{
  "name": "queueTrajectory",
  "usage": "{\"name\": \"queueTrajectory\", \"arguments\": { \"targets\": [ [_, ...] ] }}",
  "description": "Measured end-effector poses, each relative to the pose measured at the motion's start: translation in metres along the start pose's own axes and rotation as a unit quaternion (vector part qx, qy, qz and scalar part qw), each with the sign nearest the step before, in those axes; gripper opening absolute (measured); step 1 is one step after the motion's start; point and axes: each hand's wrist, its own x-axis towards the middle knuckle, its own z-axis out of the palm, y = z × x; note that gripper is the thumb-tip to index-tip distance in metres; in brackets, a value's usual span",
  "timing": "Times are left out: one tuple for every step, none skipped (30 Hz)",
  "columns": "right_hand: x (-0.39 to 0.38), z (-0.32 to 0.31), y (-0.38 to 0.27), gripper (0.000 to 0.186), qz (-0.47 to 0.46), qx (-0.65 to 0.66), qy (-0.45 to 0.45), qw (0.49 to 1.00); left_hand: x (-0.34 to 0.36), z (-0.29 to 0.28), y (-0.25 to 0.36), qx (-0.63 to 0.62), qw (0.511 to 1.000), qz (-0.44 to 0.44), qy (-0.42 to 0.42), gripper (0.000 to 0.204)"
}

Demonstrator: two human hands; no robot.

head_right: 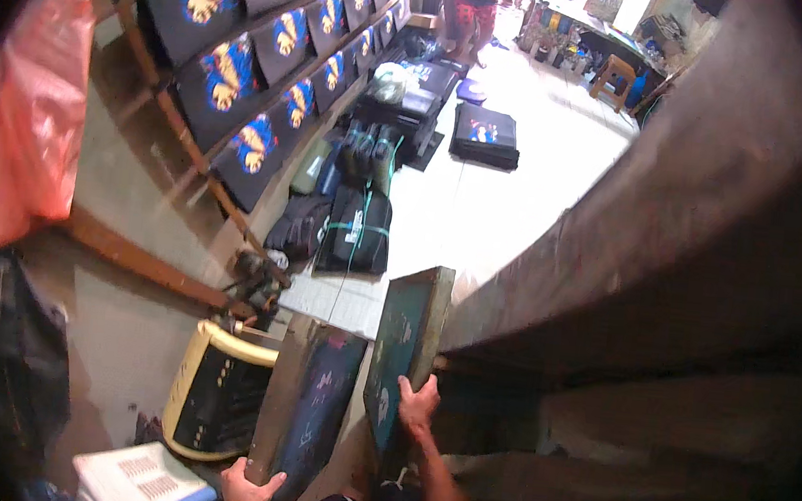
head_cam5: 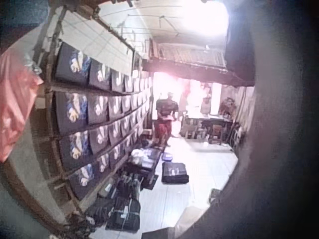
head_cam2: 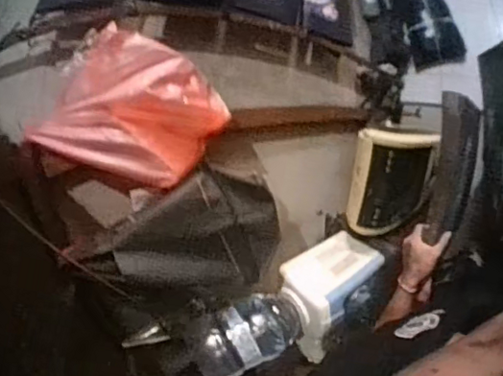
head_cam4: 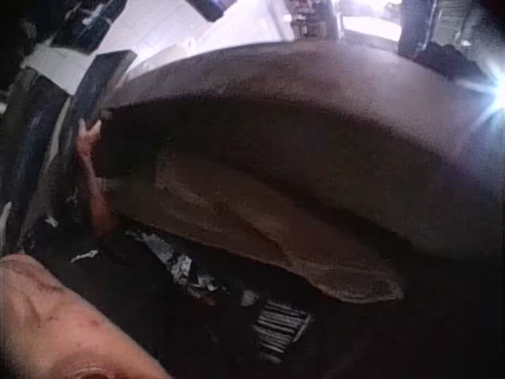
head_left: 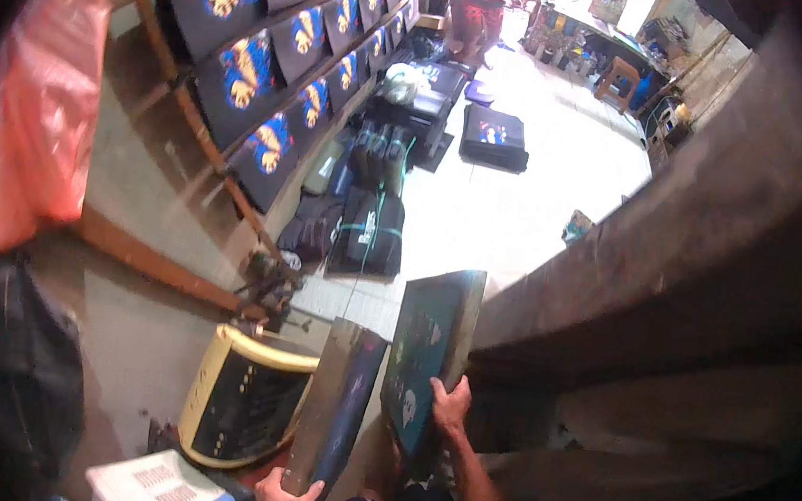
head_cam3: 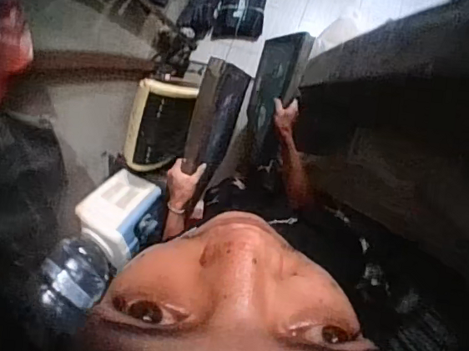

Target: The person picks up several screen printing frames from a stack, carries them across the room, and places one onto a workbench. They then retrieve a small green stool from outside and place it on the floor inside before handling small tools at the workbench.

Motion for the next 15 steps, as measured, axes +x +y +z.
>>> {"name": "queueTrajectory", "arguments": {
  "targets": [
    [0.013,0.008,-0.011,0.036,0.002,0.016,0.011,1.0,0.017,-0.003,0.014,0.004,1.0,0.022,0.008,0.037],
    [0.028,0.016,-0.024,0.036,0.004,0.032,0.022,0.999,0.037,-0.004,0.028,0.003,1.0,0.027,0.008,0.037],
    [0.042,0.027,-0.038,0.035,-0.025,0.081,0.05,0.995,0.054,-0.009,0.043,0.0,1.0,0.025,0.007,0.037],
    [0.057,0.031,-0.051,0.035,-0.023,0.084,0.053,0.995,0.071,-0.015,0.059,-0.004,1.0,0.022,0.007,0.038],
    [0.072,0.034,-0.065,0.034,0.011,0.054,0.058,0.997,0.084,-0.02,0.077,-0.023,1.0,0.011,0.003,0.036],
    [0.089,0.04,-0.084,0.034,0.037,0.03,0.062,0.997,0.098,-0.025,0.09,-0.024,0.999,0.022,0.009,0.036],
    [0.109,0.042,-0.092,0.042,0.026,0.062,0.055,0.996,0.112,-0.03,0.102,-0.024,0.999,0.039,0.019,0.035],
    [0.127,0.048,-0.104,0.042,0.019,0.071,0.06,0.995,0.127,-0.036,0.115,-0.024,0.998,0.057,0.028,0.034],
    [0.146,0.053,-0.114,0.042,0.026,0.065,0.082,0.994,0.141,-0.042,0.133,-0.015,0.998,0.054,0.028,0.033],
    [0.167,0.058,-0.125,0.042,0.033,0.06,0.105,0.992,0.159,-0.044,0.144,-0.018,0.997,0.064,0.029,0.033],
    [0.188,0.063,-0.135,0.041,0.03,0.063,0.127,0.99,0.176,-0.045,0.152,-0.025,0.996,0.079,0.039,0.033],
    [0.209,0.075,-0.144,0.041,0.025,0.069,0.126,0.989,0.194,-0.048,0.159,-0.03,0.994,0.089,0.053,0.033],
    [0.231,0.084,-0.149,0.037,0.017,0.065,0.144,0.987,0.213,-0.052,0.17,-0.039,0.996,0.073,0.042,0.034],
    [0.256,0.093,-0.15,0.032,0.01,0.061,0.161,0.985,0.231,-0.055,0.185,-0.037,0.995,0.081,0.044,0.034],
    [0.288,0.088,-0.138,0.03,0.006,0.02,0.194,0.981,0.255,-0.052,0.206,-0.03,0.989,0.138,0.046,0.035]
  ]
}}
